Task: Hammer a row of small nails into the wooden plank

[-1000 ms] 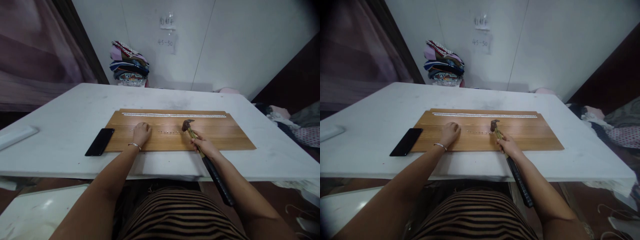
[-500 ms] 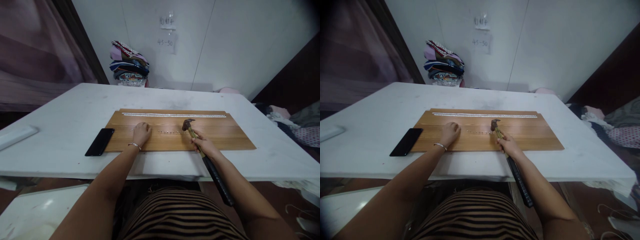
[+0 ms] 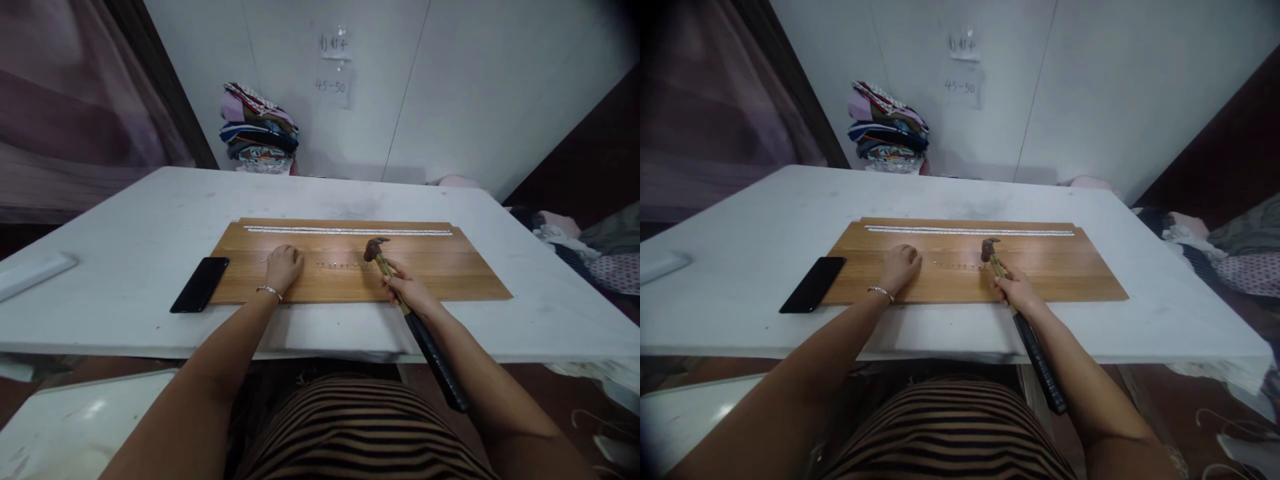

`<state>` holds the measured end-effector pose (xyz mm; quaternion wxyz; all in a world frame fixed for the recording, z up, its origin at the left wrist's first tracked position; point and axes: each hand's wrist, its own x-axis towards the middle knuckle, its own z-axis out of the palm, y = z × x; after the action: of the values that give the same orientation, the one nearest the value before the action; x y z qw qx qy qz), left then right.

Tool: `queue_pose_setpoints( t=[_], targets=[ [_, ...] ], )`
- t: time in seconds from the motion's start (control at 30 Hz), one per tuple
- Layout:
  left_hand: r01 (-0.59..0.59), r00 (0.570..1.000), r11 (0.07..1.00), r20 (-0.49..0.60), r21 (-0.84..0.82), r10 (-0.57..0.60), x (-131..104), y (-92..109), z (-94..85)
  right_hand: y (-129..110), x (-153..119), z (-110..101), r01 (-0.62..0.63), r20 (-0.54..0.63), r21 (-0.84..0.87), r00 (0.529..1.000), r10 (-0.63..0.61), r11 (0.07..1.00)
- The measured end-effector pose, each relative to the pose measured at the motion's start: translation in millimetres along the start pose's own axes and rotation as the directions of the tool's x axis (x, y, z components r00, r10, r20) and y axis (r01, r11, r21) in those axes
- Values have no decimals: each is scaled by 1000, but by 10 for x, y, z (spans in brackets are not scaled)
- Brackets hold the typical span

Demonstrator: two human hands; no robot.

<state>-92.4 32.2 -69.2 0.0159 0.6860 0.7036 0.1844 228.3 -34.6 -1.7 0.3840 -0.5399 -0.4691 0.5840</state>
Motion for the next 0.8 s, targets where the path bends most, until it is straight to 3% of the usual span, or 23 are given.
queue_pose_setpoints(
  t=[0.8],
  targets=[
    [-18, 1000, 1000, -24, 15, 19, 19, -52, 73, 46, 14, 16, -39, -3, 6, 999, 39, 999]
  ],
)
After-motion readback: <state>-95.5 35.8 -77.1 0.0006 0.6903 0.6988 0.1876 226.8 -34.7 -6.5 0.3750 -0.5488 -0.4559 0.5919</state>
